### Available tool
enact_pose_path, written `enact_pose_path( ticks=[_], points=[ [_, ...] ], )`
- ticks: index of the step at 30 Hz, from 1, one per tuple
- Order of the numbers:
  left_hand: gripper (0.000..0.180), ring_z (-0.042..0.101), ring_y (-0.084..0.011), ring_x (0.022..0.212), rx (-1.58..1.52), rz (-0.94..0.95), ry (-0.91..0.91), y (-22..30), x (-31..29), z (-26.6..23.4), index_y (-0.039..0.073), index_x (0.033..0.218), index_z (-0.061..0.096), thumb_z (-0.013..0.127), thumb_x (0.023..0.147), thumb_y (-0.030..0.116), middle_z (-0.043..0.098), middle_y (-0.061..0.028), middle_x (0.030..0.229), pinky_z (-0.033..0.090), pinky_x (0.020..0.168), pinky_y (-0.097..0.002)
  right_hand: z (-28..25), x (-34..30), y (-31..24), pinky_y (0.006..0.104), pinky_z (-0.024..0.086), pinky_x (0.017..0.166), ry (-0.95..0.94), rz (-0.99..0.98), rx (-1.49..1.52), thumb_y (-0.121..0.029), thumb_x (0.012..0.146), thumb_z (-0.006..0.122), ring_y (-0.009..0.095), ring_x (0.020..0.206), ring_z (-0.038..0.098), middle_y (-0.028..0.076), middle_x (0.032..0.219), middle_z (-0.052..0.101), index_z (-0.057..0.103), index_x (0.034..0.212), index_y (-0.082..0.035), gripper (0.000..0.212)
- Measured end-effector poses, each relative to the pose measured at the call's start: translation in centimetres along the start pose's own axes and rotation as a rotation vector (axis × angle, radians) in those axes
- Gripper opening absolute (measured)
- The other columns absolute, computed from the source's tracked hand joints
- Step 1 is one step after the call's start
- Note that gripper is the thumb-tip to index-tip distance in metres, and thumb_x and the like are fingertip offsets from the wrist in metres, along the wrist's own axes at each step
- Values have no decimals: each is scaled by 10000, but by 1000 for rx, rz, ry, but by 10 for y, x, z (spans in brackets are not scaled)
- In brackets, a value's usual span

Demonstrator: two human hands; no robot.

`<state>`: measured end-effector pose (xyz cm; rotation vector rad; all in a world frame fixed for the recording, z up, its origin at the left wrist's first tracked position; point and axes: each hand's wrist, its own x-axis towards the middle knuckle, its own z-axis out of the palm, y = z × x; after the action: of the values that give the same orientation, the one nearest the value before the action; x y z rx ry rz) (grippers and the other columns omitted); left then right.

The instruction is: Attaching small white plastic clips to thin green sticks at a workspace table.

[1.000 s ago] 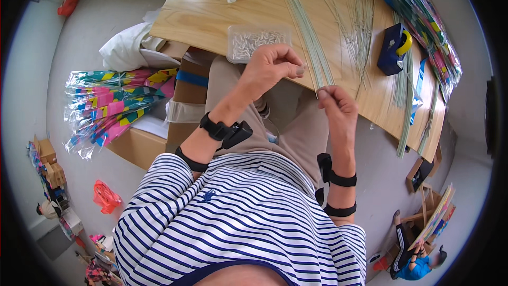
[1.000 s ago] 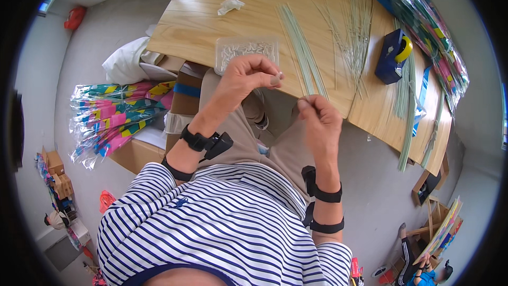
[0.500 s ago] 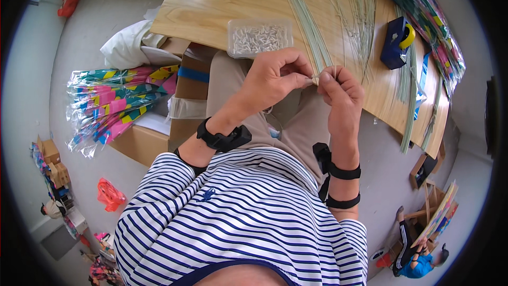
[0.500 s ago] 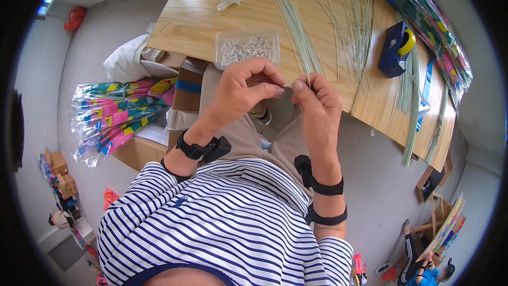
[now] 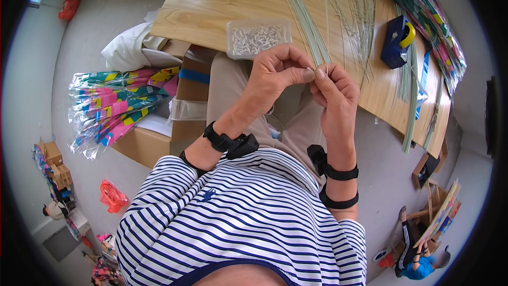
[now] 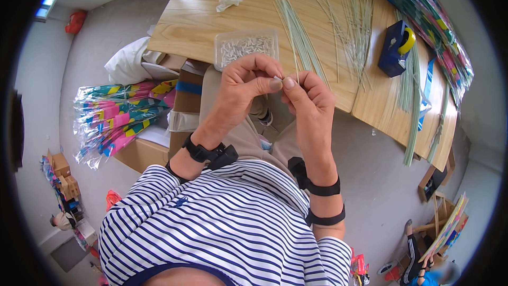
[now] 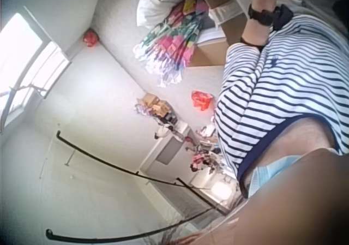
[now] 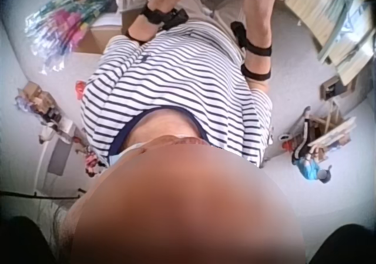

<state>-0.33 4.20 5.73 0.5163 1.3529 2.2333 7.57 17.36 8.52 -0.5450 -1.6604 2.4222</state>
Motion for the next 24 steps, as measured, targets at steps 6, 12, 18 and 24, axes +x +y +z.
enact_pose_path(
  ticks=[6,12,18,24],
  points=[
    [74,668,-156,747,-176,-118,99,13,3,-18,20,945,627,653,877,10,687,-111,882,549,695,-254,-11,-13,-2,220,399,599,140,-273,-518,-32,927,578,74,661,485,5,716,549,664,978,24,114],
    [107,666,-162,713,-197,-170,164,10,1,-29,8,968,634,661,865,9,688,-107,849,548,654,-249,-25,-33,7,207,389,562,166,-276,-617,39,883,590,64,604,471,-1,689,541,691,1041,18,188],
    [165,658,-155,701,-203,-207,176,10,1,-30,-5,1008,645,670,845,4,687,-105,857,547,659,-247,-28,-39,8,206,383,545,180,-271,-662,46,879,585,61,590,466,-3,678,535,692,1050,19,203],
    [191,655,-160,698,-215,-218,174,11,0,-30,-16,1044,645,648,853,-9,686,-112,856,548,656,-251,-29,-37,8,207,384,545,185,-277,-651,40,886,585,63,589,468,-4,677,536,686,1039,25,184]
  ],
)
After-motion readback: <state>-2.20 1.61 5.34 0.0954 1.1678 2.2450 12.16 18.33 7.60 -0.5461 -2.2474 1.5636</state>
